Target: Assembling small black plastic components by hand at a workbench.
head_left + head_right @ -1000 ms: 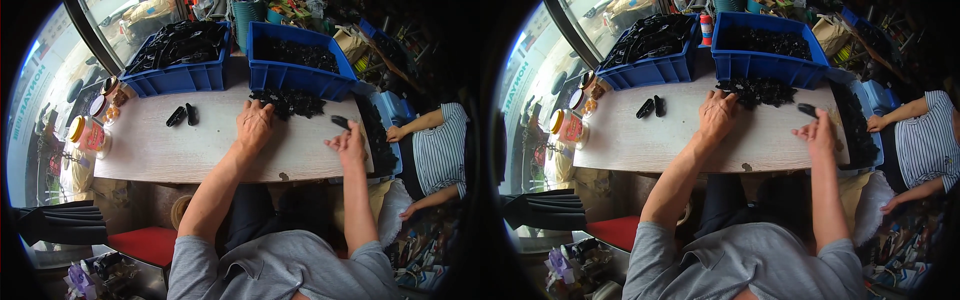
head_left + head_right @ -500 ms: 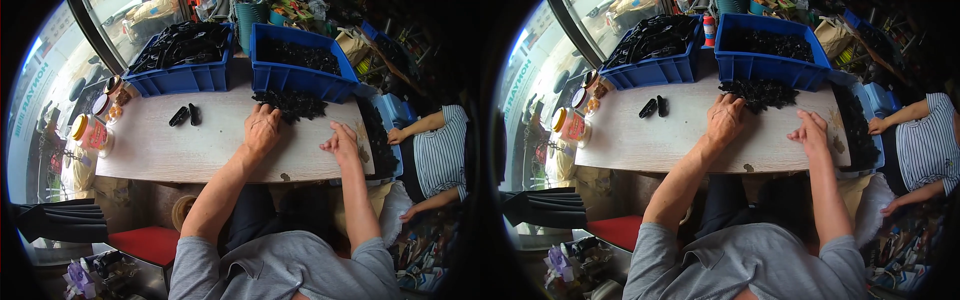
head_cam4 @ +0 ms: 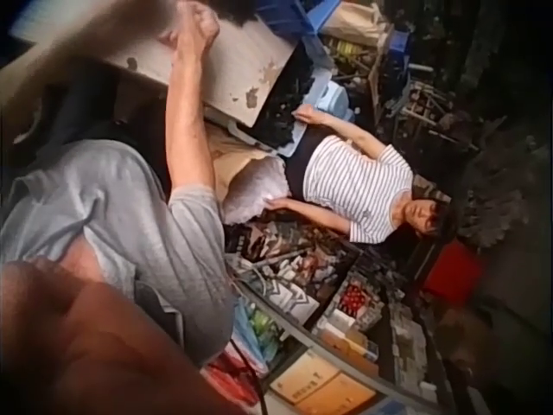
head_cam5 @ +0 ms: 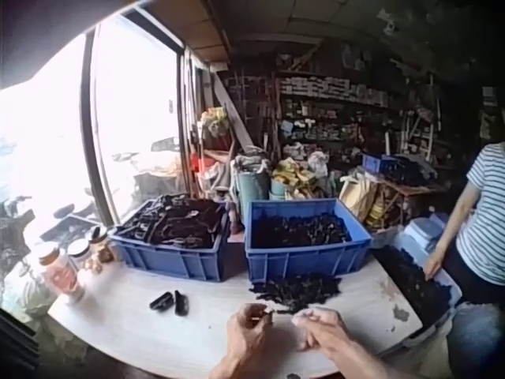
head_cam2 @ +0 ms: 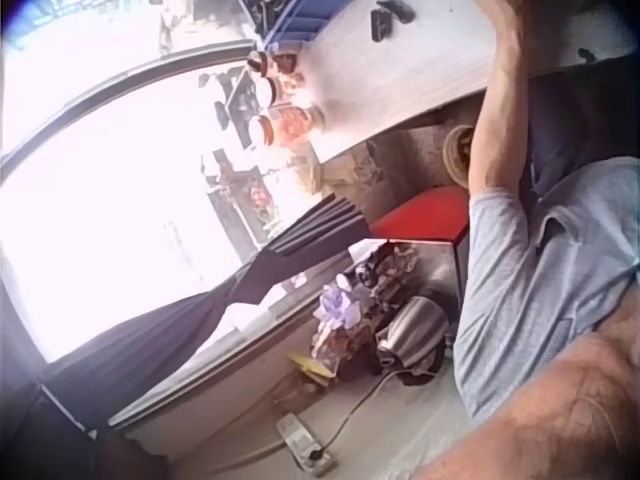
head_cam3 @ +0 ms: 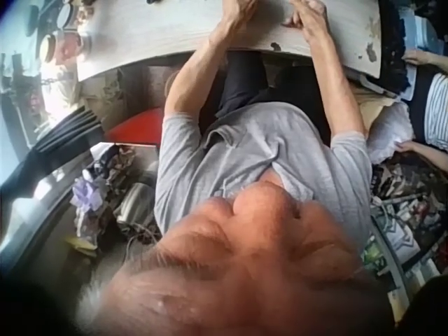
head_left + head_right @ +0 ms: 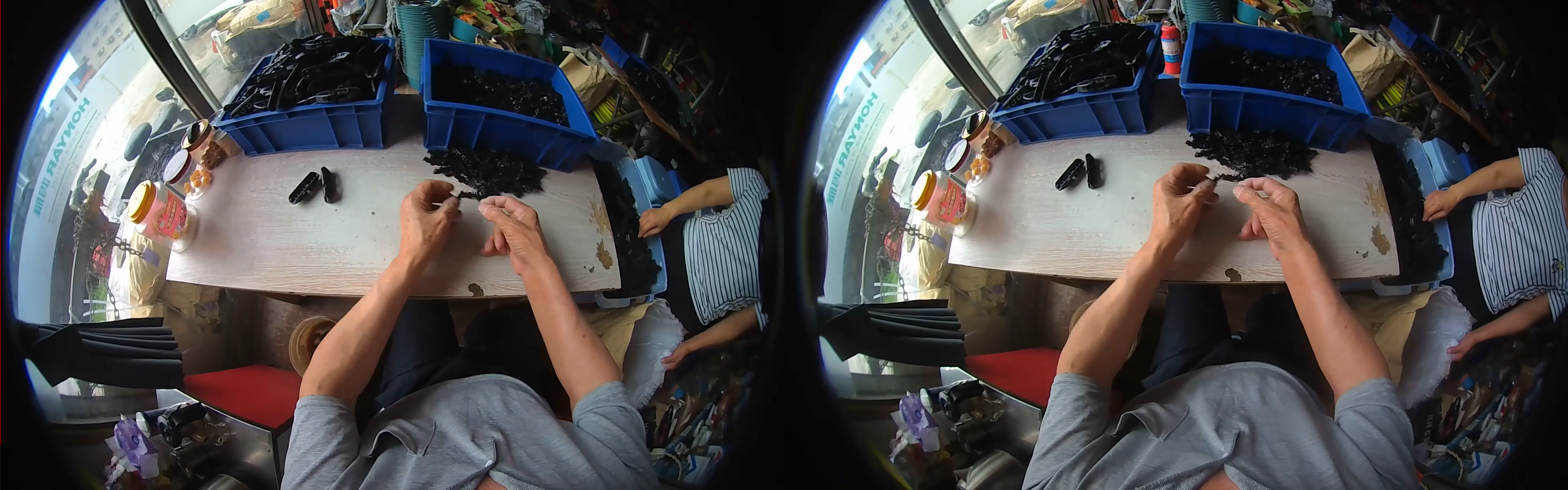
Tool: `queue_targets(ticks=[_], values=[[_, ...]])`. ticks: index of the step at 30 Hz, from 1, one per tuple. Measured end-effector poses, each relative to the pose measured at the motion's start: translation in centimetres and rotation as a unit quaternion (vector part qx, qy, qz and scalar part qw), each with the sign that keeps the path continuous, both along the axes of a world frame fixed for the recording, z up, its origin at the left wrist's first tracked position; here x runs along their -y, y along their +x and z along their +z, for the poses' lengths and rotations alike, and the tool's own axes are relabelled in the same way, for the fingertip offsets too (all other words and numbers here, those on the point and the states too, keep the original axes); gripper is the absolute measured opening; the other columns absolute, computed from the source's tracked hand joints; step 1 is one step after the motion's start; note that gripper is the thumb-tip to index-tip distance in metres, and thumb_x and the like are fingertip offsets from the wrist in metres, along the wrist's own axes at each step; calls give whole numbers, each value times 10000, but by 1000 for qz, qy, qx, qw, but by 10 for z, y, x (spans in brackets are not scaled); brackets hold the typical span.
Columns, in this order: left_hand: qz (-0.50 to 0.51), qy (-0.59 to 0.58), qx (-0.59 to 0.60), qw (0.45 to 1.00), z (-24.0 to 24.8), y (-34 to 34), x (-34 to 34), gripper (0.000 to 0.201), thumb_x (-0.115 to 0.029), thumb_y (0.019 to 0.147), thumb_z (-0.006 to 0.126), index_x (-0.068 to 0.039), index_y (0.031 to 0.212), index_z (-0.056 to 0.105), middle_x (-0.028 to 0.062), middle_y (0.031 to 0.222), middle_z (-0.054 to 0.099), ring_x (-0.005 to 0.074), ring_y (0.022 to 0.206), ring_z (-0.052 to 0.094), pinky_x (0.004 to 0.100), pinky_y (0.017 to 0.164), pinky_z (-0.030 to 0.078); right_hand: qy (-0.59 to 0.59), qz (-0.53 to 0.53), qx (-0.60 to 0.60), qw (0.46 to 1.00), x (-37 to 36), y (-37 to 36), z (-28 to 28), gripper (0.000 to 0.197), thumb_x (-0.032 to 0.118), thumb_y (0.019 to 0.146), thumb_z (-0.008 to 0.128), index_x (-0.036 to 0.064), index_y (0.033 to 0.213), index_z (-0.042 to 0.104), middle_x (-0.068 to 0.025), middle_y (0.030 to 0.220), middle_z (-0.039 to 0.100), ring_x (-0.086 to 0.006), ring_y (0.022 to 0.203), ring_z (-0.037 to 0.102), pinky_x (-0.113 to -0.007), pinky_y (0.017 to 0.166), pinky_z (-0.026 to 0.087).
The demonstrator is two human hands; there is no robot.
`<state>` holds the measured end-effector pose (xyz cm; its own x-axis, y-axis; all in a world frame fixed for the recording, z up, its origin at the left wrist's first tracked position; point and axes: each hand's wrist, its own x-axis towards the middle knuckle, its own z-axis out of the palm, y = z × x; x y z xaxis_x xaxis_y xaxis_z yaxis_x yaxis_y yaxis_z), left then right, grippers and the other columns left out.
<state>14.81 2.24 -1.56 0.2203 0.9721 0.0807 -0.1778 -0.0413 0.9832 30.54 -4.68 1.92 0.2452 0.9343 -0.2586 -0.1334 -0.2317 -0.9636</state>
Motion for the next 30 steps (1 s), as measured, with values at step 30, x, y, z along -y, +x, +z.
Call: queue_targets(ticks=[30], values=[[-78, -220, 292, 927, 10, -14, 40, 145, 26, 853, 656, 17, 980, 588, 88, 898, 643, 154, 728, 647, 246, 675, 565, 91, 70, -22, 993, 10, -16, -12, 279, 164, 838, 733, 23, 1060, 638, -63, 714, 684, -72, 502, 536, -191, 492, 411]])
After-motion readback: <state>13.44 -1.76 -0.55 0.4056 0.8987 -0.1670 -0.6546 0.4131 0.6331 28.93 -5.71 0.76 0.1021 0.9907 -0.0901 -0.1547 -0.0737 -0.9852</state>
